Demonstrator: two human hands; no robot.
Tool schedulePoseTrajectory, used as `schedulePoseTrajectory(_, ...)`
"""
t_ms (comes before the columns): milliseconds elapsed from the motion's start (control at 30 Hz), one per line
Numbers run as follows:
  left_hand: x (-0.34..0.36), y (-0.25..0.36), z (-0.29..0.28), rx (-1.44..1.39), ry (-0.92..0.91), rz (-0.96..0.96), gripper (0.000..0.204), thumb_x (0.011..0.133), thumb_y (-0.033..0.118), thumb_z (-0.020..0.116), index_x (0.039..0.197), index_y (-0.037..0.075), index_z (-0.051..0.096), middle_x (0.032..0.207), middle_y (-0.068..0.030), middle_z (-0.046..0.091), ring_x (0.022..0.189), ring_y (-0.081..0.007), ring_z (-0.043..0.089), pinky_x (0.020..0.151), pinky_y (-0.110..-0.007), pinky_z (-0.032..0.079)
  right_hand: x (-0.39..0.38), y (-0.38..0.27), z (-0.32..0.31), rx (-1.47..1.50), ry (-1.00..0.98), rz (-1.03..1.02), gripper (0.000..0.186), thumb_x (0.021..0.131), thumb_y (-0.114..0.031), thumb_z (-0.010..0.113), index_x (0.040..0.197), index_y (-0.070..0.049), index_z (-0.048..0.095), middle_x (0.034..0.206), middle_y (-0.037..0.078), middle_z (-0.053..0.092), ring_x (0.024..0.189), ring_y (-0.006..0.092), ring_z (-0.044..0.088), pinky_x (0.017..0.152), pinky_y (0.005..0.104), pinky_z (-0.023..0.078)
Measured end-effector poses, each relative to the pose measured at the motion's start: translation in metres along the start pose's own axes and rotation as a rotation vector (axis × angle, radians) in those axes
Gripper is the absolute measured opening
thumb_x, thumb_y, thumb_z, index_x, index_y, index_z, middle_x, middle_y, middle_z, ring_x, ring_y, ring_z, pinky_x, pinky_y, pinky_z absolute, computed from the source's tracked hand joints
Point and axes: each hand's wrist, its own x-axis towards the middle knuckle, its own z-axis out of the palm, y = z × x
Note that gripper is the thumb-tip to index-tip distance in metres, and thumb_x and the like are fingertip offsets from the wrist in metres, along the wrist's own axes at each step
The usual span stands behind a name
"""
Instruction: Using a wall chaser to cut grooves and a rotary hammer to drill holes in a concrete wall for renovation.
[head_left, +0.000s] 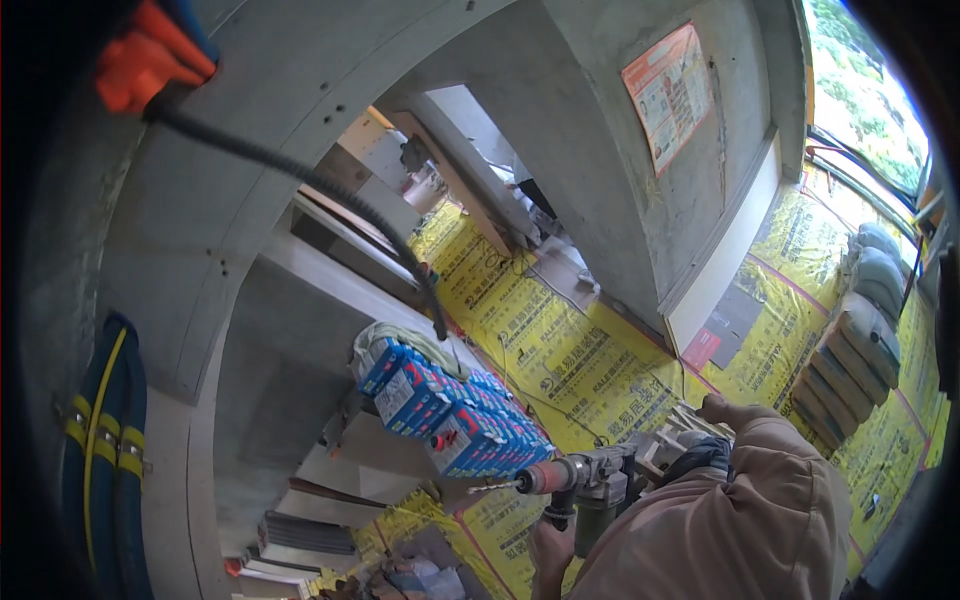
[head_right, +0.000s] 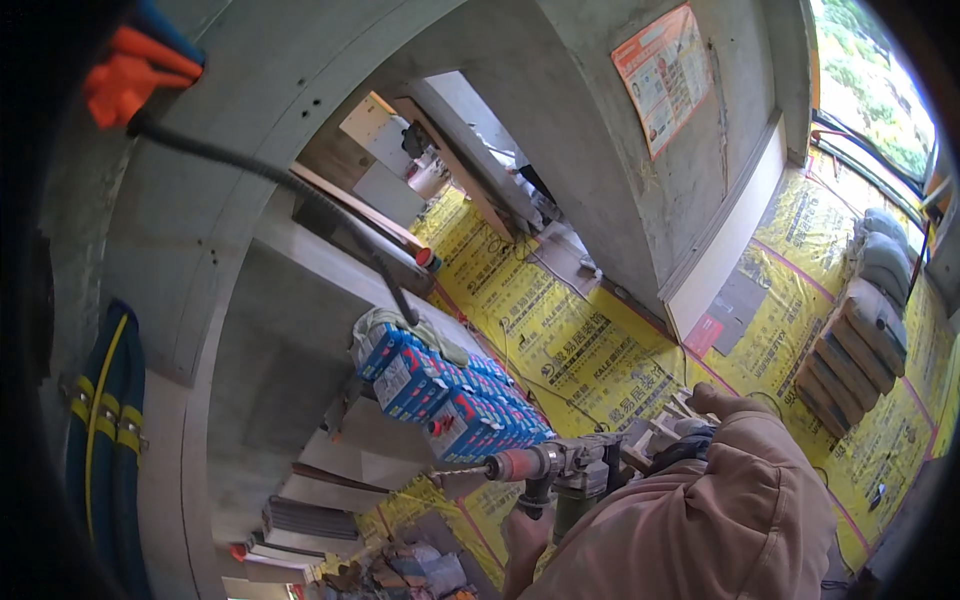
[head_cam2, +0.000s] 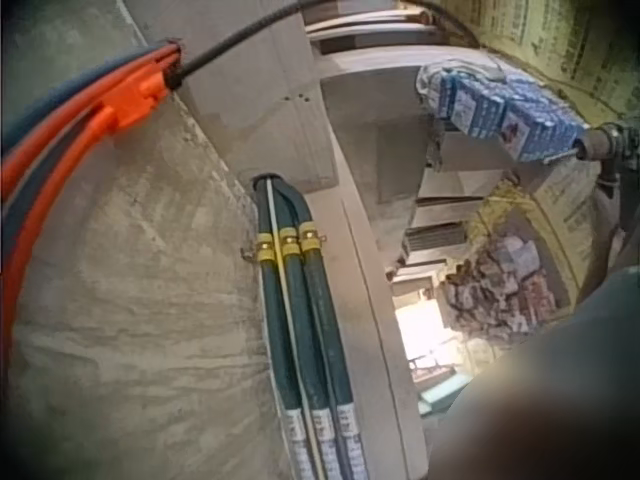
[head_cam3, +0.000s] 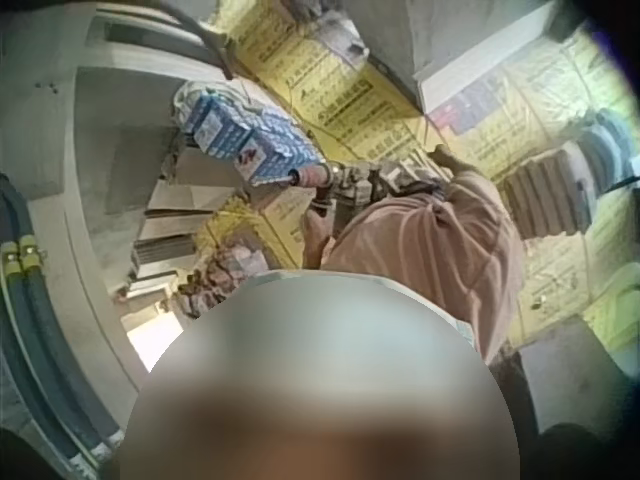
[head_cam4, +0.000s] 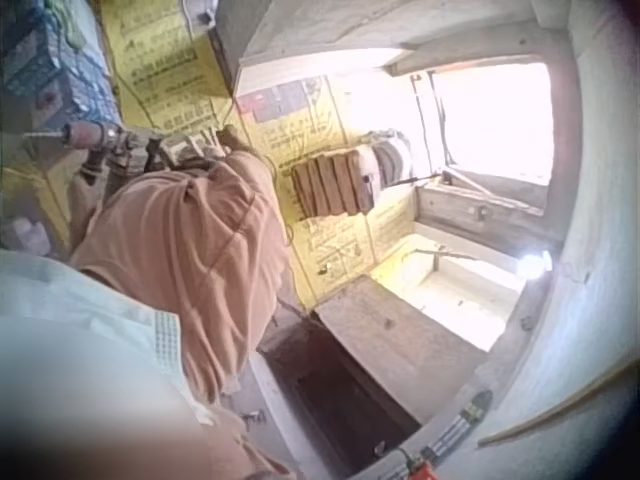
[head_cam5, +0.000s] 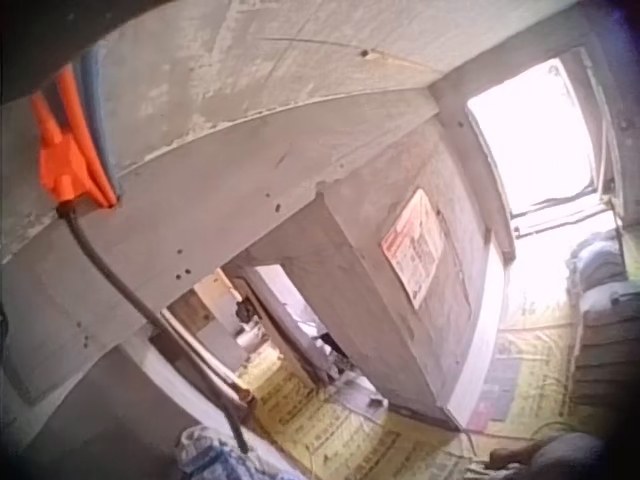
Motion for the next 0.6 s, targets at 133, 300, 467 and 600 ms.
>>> schedulePoseTrajectory(133, 0.019, 0.039, 0.001, 0.014, 0.022, 0.0, 0.031, 0.081, 0.031, 0.072, 0.091, 0.003, 0.068, 0.082, -0.0235, 0.068, 0.084, -0.0448, 0.066, 0.072, -0.053, 0.051, 0.021, 0.06, -0.033, 0.012, -0.009, 0.105, 0.046, 0.081, -0.046, 0.069, 0.075, -0.001, 0.073, 0.075, 0.018, 0.07, 0.074, 0.0327, 0.069, 0.071, 0.0438, 0.054)
schedulePoseTrajectory(300, 0.056, 0.093, 0.026, 0.063, 0.005, -0.125, 0.031, 0.077, 0.031, 0.073, 0.089, 0.003, 0.071, 0.082, -0.0215, 0.07, 0.084, -0.0423, 0.068, 0.073, -0.051, 0.051, 0.038, 0.176, -0.073, 0.011, -0.103, 0.231, 0.041, 0.085, -0.04, 0.069, 0.064, -0.005, 0.072, 0.056, 0.009, 0.066, 0.051, 0.0207, 0.065, 0.053, 0.0378, 0.053)
schedulePoseTrajectory(467, 0.087, 0.144, 0.022, 0.116, 0.013, -0.021, 0.031, 0.077, 0.033, 0.074, 0.086, 0.004, 0.071, 0.08, -0.0207, 0.07, 0.082, -0.0425, 0.068, 0.071, -0.051, 0.052, 0.051, 0.188, -0.156, 0.131, -0.225, 0.36, 0.033, 0.087, -0.033, 0.066, 0.074, -0.002, 0.071, 0.061, 0.009, 0.067, 0.053, 0.0212, 0.065, 0.052, 0.0367, 0.053)
schedulePoseTrajectory(600, 0.096, 0.179, 0.023, 0.115, 0.014, -0.091, 0.033, 0.079, 0.034, 0.073, 0.088, 0.003, 0.07, 0.081, -0.0223, 0.069, 0.082, -0.0432, 0.067, 0.07, -0.052, 0.051, 0.084, 0.199, -0.167, 0.308, -0.049, 0.411, 0.029, 0.086, -0.028, 0.067, 0.081, 0.001, 0.069, 0.063, 0.011, 0.066, 0.056, 0.0243, 0.065, 0.052, 0.0383, 0.053)
